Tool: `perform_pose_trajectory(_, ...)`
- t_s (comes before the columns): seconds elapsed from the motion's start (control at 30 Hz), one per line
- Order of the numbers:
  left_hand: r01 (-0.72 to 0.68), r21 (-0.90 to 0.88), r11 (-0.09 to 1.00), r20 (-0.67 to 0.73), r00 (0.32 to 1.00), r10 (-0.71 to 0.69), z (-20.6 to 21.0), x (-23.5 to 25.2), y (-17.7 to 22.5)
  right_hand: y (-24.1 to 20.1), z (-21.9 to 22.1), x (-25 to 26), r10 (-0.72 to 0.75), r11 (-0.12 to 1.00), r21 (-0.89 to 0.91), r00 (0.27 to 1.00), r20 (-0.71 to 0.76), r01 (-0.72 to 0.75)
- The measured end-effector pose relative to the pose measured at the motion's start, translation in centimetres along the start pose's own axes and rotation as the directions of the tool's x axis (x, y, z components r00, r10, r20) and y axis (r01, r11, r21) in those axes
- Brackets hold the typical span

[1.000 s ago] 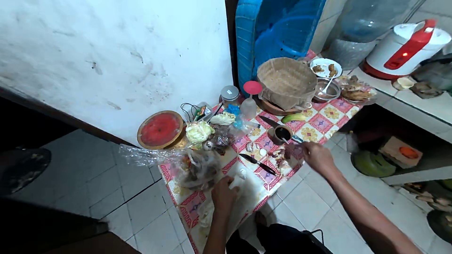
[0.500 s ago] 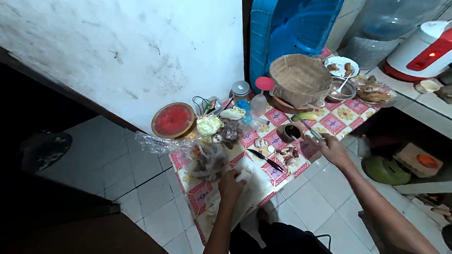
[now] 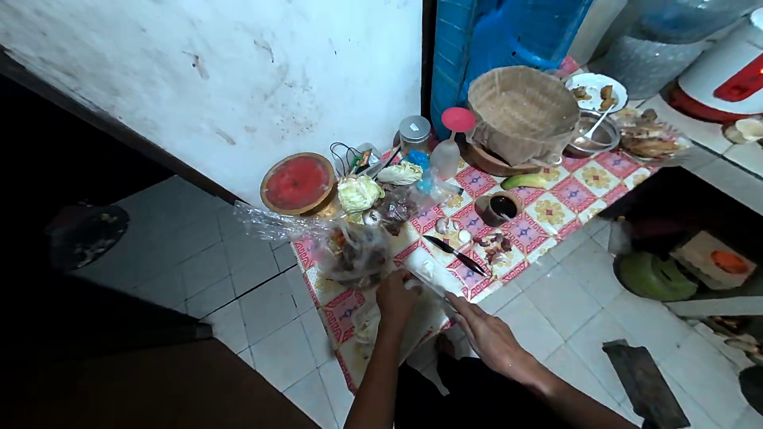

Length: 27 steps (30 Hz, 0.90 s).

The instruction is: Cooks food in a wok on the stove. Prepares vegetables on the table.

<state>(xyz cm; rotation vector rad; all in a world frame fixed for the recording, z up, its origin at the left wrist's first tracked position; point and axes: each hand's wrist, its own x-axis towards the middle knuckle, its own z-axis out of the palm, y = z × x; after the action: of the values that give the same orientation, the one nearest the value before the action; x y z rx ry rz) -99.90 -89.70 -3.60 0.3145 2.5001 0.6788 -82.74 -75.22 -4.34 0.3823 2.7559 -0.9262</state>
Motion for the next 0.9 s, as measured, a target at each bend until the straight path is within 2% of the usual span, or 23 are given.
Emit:
perform_pose_trajectory(0.2,0.015,0.031,0.999,0.012,1.000,-0.016,0.0,0.1,0.2,0.1,-0.4,-0.7,-0.001,0.999,-0.047,1.000,0.021,0.002)
perform_pose_trajectory(0.33,0.016,0.032,0.999,0.031,0.999,-0.017,-0.1,0.0,0.4,0.0,-0.6,-0.5,0.049,0.999,-0.026,0.994,0.094,-0.047)
perform_pose_trajectory(0.53,0.022,0.046,0.999,0.031,0.999,-0.023,-0.2,0.0,0.6,0.1,0.3,5.1,0.055,0.998,0.014,0.986,0.159,-0.058)
perform_pose_trajectory(0.6,0.026,0.043,0.999,0.032,0.999,-0.028,-0.2,0.1,0.6,0.4,0.0,4.8,0.042,0.998,0.044,0.989,0.139,-0.049)
perform_pose_trajectory(0.73,0.031,0.033,0.999,0.022,0.999,-0.032,-0.2,0.1,0.6,0.4,0.0,1.6,-0.034,0.998,0.046,0.999,-0.010,0.034)
perform_pose_trajectory(0.9,0.018,0.049,0.999,0.027,0.999,-0.019,-0.1,0.0,0.7,-1.1,0.5,3.7,-0.044,0.998,0.041,0.999,0.016,0.043)
